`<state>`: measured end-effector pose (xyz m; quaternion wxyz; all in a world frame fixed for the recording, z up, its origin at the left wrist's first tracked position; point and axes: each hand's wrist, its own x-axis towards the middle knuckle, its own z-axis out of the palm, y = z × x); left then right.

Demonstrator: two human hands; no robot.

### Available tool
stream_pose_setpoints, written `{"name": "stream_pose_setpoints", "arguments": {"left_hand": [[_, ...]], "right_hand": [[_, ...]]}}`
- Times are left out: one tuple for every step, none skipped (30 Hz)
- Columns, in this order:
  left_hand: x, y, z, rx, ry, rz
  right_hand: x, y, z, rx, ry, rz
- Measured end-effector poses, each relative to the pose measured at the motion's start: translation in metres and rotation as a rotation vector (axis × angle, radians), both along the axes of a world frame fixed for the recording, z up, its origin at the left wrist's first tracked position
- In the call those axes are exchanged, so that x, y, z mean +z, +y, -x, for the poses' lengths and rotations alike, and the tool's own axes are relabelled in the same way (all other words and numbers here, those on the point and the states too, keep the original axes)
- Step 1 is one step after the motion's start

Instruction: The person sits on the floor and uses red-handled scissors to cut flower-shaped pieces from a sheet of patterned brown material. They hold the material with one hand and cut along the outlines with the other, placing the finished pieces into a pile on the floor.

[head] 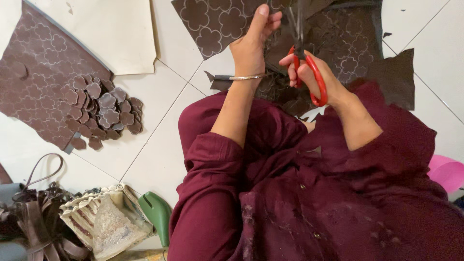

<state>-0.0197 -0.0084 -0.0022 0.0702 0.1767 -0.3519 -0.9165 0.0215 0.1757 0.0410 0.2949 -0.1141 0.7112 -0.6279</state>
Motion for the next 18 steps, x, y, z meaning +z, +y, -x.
{"name": "stream_pose_setpoints", "arguments": {"left_hand": [[0.002,0.001,0.0,0.025,0.01,-0.001],[0.003,0.002,-0.002,0.034,-0.029,0.085],[0.005,0.004,-0.004,0.043,-0.067,0.169],[0.007,0.006,-0.007,0.05,-0.108,0.254],[0.01,0.008,-0.009,0.033,-0.128,0.23],[0.012,0.012,-0.012,0.015,-0.147,0.206],[0.015,0.015,-0.014,-0.003,-0.164,0.182],[0.017,0.018,-0.016,-0.039,-0.226,0.151],[0.02,0.022,-0.018,-0.077,-0.287,0.119],[0.022,0.025,-0.019,-0.115,-0.349,0.086],[0.025,0.029,-0.019,-0.083,-0.29,0.1],[0.027,0.032,-0.02,-0.051,-0.233,0.114],[0.029,0.035,-0.02,-0.021,-0.175,0.128],[0.032,0.036,-0.02,-0.045,-0.206,0.104],[0.034,0.038,-0.021,-0.069,-0.236,0.08],[0.036,0.038,-0.022,-0.093,-0.266,0.055],[0.038,0.039,-0.022,-0.119,-0.276,0.047],[0.04,0.038,-0.023,-0.143,-0.289,0.039]], "right_hand": [[0.002,-0.002,-0.001,0.025,0.004,-0.036],[0.005,-0.004,-0.001,0.058,0.059,-0.047],[0.008,-0.006,-0.001,0.091,0.114,-0.058],[0.01,-0.008,-0.002,0.123,0.168,-0.068],[0.012,-0.009,-0.003,0.112,0.169,-0.075],[0.015,-0.01,-0.003,0.101,0.17,-0.083],[0.016,-0.011,-0.003,0.089,0.173,-0.089],[0.016,-0.011,-0.003,0.073,0.165,-0.074],[0.017,-0.011,-0.002,0.057,0.159,-0.06],[0.017,-0.011,-0.002,0.04,0.152,-0.045],[0.017,-0.011,-0.001,0.027,0.135,-0.044],[0.016,-0.011,-0.001,0.015,0.117,-0.042],[0.016,-0.01,-0.001,0.002,0.1,-0.04],[0.015,-0.009,-0.001,-0.001,0.116,-0.042],[0.015,-0.009,-0.002,-0.002,0.133,-0.043],[0.015,-0.008,-0.002,-0.003,0.149,-0.044],[0.015,-0.007,-0.001,-0.011,0.161,-0.051],[0.015,-0.008,-0.001,-0.018,0.171,-0.058]]}}
